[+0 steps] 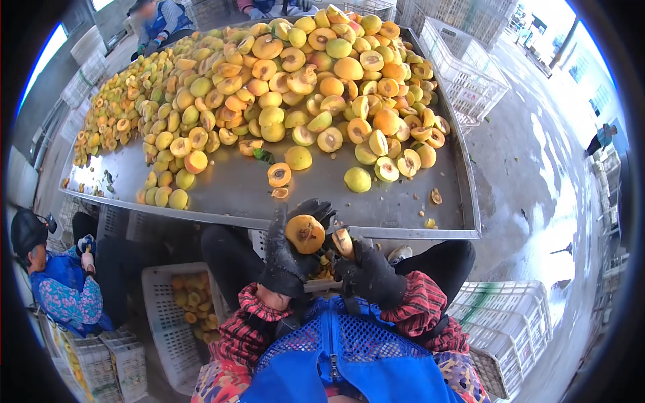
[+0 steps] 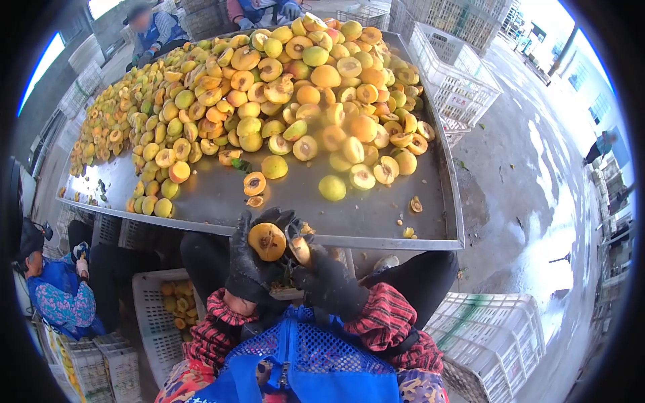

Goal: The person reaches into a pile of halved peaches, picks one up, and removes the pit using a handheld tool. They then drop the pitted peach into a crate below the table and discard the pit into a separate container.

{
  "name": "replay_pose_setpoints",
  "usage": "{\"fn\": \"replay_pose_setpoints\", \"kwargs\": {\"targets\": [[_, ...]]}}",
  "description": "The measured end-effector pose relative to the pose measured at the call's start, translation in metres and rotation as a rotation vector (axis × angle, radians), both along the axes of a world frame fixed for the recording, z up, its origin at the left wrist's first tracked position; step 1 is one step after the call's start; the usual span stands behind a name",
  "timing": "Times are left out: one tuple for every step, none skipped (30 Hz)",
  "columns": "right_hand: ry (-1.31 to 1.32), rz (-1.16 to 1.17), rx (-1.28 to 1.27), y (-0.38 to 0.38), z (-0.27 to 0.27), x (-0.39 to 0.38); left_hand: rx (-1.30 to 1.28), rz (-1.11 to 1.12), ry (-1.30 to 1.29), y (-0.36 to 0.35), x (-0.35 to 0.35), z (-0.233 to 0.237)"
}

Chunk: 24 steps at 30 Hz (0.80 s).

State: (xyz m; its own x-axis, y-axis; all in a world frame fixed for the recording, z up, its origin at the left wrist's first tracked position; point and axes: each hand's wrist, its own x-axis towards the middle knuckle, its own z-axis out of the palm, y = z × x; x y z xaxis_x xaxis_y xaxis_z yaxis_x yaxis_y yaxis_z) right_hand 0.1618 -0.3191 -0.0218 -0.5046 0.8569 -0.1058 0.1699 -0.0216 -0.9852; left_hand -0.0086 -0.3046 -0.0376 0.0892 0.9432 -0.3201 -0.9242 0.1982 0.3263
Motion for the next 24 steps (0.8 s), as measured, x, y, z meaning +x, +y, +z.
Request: {"fn": "replay_pose_setpoints", "kwargs": {"targets": [[-0.063, 0.021, 0.035, -0.003, -0.002, 0.0, 0.004, -0.003, 0.002, -0.001, 0.0, 0.0], [-0.126, 0.04, 0.069, -0.006, -0.007, -0.001, 0.007, -0.008, 0.005, -0.001, 0.001, 0.0], [-0.189, 0.059, 0.105, -0.008, -0.011, -0.002, 0.045, -0.022, -0.02, -0.001, -0.001, -0.01], [-0.251, 0.079, 0.14, -0.01, -0.013, -0.003, 0.083, -0.034, -0.044, -0.001, -0.004, -0.025], [-0.271, 0.076, 0.173, -0.009, -0.01, -0.005, 0.121, -0.045, -0.068, -0.001, -0.006, -0.035], [-0.29, 0.073, 0.207, -0.008, -0.005, -0.007, 0.1, -0.025, -0.045, -0.001, -0.004, -0.034], [-0.308, 0.072, 0.24, -0.008, -0.002, -0.009, 0.079, -0.003, -0.022, -0.001, 0.0, -0.03], [-0.328, 0.075, 0.259, -0.008, -0.001, -0.011, 0.058, 0.021, 0.002, -0.001, 0.001, -0.027], [-0.348, 0.078, 0.277, -0.009, -0.001, -0.013, 0.04, 0.035, 0.005, -0.001, 0.001, -0.032], [-0.368, 0.079, 0.293, -0.009, -0.001, -0.014, 0.021, 0.048, 0.006, 0.0, 0.001, -0.04], [-0.386, 0.072, 0.284, -0.01, -0.004, -0.015, 0.002, 0.06, 0.007, 0.001, 0.001, -0.045], [-0.404, 0.066, 0.273, -0.011, -0.009, -0.016, -0.005, 0.076, 0.028, 0.0, 0.003, -0.043], [-0.422, 0.059, 0.262, -0.012, -0.011, -0.016, -0.012, 0.092, 0.05, -0.001, 0.005, -0.039], [-0.448, 0.065, 0.228, -0.012, -0.011, -0.018, -0.019, 0.106, 0.072, -0.002, 0.006, -0.036], [-0.474, 0.07, 0.193, -0.011, -0.011, -0.019, 0.001, 0.146, 0.102, 0.0, 0.006, -0.05], [-0.501, 0.076, 0.159, -0.01, -0.01, -0.021, 0.021, 0.188, 0.13, 0.003, 0.007, -0.064], [-0.435, 0.056, 0.139, -0.011, -0.008, -0.024, 0.038, 0.187, 0.148, 0.002, 0.007, -0.075], [-0.368, 0.036, 0.118, -0.013, -0.006, -0.028, 0.055, 0.186, 0.166, 0.001, 0.008, -0.075], [-0.302, 0.017, 0.098, -0.014, -0.004, -0.031, 0.073, 0.144, 0.173, -0.004, 0.009, -0.046], [-0.33, 0.034, 0.177, -0.014, -0.014, -0.033, 0.091, 0.102, 0.181, -0.006, 0.01, -0.031], [-0.358, 0.051, 0.257, -0.013, -0.032, -0.035, 0.077, 0.111, 0.175, -0.005, 0.01, -0.035], [-0.387, 0.068, 0.337, -0.013, -0.042, -0.036, 0.062, 0.118, 0.169, -0.003, 0.009, -0.044], [-0.368, 0.089, 0.378, -0.013, -0.046, -0.034, 0.046, 0.126, 0.163, -0.001, 0.008, -0.054], [-0.349, 0.111, 0.419, -0.012, -0.047, -0.034, 0.052, 0.115, 0.169, 0.001, 0.005, -0.066]]}}
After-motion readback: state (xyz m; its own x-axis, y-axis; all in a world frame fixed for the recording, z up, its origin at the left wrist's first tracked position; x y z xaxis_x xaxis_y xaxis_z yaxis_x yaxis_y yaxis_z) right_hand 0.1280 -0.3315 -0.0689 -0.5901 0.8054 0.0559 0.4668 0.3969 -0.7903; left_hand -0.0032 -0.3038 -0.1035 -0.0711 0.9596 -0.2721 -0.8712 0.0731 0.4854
